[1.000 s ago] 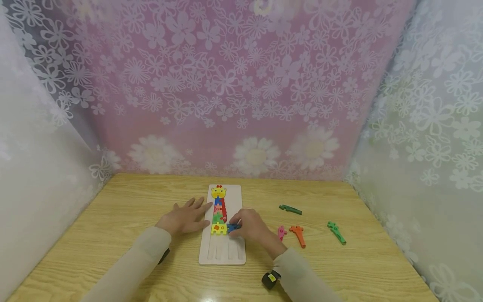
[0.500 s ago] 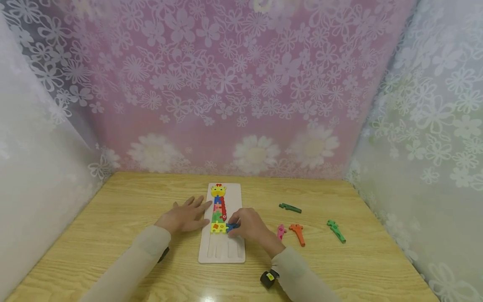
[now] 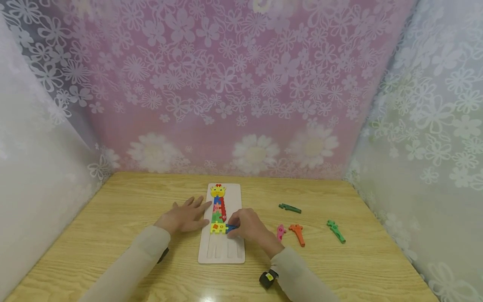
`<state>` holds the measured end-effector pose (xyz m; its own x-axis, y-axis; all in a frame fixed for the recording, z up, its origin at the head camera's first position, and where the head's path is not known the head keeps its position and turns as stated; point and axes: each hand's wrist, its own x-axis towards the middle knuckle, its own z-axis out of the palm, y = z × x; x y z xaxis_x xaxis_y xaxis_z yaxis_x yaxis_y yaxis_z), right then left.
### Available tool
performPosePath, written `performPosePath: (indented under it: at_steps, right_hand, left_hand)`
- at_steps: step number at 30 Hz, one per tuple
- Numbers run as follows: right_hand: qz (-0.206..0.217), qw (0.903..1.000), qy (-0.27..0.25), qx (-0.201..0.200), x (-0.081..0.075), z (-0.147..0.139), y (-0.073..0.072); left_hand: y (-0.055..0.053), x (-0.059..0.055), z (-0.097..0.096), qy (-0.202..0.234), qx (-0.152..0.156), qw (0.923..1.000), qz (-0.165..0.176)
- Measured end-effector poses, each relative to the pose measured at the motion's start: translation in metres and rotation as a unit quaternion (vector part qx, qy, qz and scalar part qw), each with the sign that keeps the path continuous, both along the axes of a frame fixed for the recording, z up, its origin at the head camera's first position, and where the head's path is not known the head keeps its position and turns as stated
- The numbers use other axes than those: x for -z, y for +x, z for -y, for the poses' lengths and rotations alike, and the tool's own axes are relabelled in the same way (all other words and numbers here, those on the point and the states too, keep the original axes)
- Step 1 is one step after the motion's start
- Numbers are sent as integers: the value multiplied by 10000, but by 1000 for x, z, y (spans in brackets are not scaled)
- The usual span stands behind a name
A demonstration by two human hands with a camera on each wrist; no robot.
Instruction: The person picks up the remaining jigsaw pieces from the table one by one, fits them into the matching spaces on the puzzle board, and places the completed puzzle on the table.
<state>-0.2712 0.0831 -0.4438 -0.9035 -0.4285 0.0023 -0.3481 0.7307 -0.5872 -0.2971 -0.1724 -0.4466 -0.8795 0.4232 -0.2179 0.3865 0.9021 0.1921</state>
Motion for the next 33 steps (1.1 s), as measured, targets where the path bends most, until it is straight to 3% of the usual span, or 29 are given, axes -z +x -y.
performPosePath:
  at_steps: [18,25,33]
  right_hand:
    - [174,9997,-139,-139,-1,-3,-2]
    - [161,9986,-319,-385,0,-14,-9]
    - [50,9962,-505,-711,-19,-44,-12]
  left_hand:
    - [3,-1,0,13,-5,10000,-44]
    - [3,-1,-1,31,-41,10000,-17]
    - [1,0,-2,35,-38,10000,-50]
